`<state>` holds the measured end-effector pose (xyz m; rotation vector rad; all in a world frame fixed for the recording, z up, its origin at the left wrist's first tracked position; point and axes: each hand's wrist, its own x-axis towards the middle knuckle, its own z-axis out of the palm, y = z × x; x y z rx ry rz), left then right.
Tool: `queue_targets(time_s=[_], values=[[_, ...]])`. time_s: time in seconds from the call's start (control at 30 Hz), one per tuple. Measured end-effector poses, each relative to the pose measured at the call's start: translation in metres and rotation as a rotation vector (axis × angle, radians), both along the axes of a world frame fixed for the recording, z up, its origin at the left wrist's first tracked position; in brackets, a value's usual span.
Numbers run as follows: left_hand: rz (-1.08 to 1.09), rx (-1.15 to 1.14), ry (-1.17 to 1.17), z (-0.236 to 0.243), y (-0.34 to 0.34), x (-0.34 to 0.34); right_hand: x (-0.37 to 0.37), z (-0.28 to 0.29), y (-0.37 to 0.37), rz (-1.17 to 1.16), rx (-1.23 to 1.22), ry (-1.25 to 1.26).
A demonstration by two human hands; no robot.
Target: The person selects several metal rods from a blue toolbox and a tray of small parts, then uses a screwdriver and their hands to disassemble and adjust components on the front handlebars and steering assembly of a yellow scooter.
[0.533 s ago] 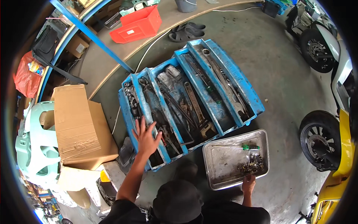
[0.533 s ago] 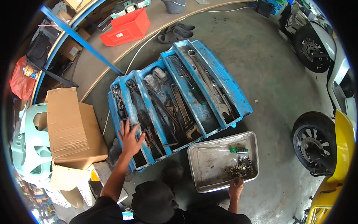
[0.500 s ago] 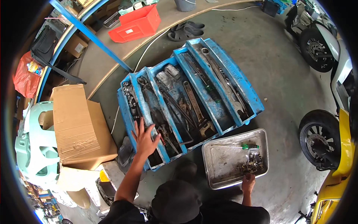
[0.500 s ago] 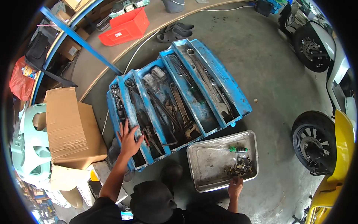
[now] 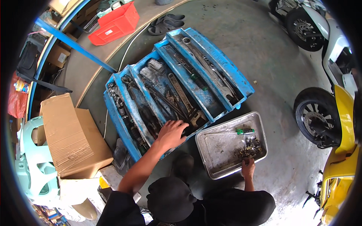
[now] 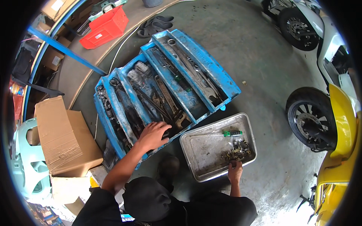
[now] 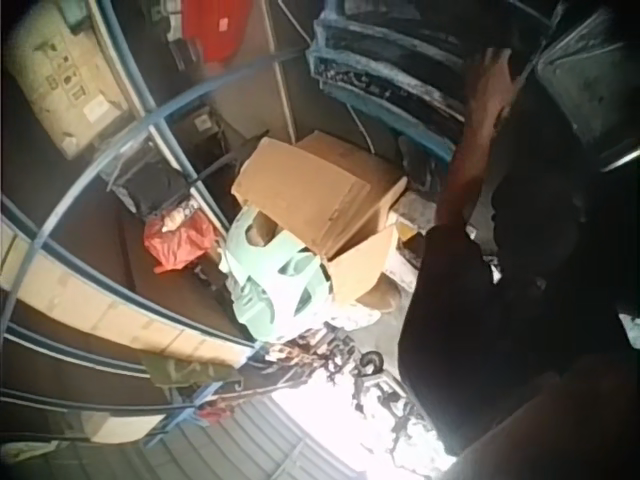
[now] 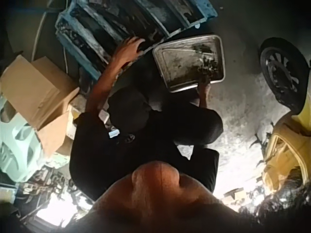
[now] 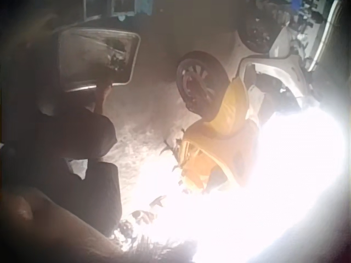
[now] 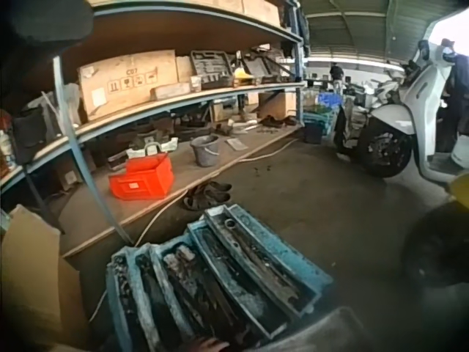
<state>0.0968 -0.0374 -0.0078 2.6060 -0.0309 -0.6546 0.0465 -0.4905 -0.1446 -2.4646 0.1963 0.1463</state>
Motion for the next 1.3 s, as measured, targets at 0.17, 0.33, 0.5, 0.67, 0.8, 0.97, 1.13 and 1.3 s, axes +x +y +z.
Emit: queue_targets(time_s=[0.17,0.33,0.5,0.67,0.8,0.97,1.13,1.3], values=[[-0.128,0.210,0.381,-0.016,-0.008,0.035,-0.007,0.000,0.001,-0.013,0.022,-0.008],[-0.035,0.116,0.343,-0.037,0.049,0.087,-0.010,0.000,0.002,-0.034,0.039,-0.005],[-0.437,0.607,0.180,-0.051,0.071,0.103,-0.007,0.004,0.010,-0.039,0.056,-0.019],[-0.665,0.567,0.094,-0.051,0.064,0.112,-0.007,0.003,0.006,-0.061,0.047,-0.011],[-0.725,0.575,-0.006,-0.053,0.063,0.107,-0.009,0.003,0.007,-0.069,0.100,-0.021],[-0.828,0.748,-0.056,-0.072,0.068,0.113,-0.010,-0.001,0.005,-0.077,0.085,-0.021],[-0.542,0.631,0.061,-0.090,0.087,0.119,-0.008,0.003,0.012,-0.079,0.086,-0.022],[-0.534,0.753,-0.009,-0.096,0.077,0.123,-0.010,-0.002,0.005,-0.101,0.113,-0.043]])
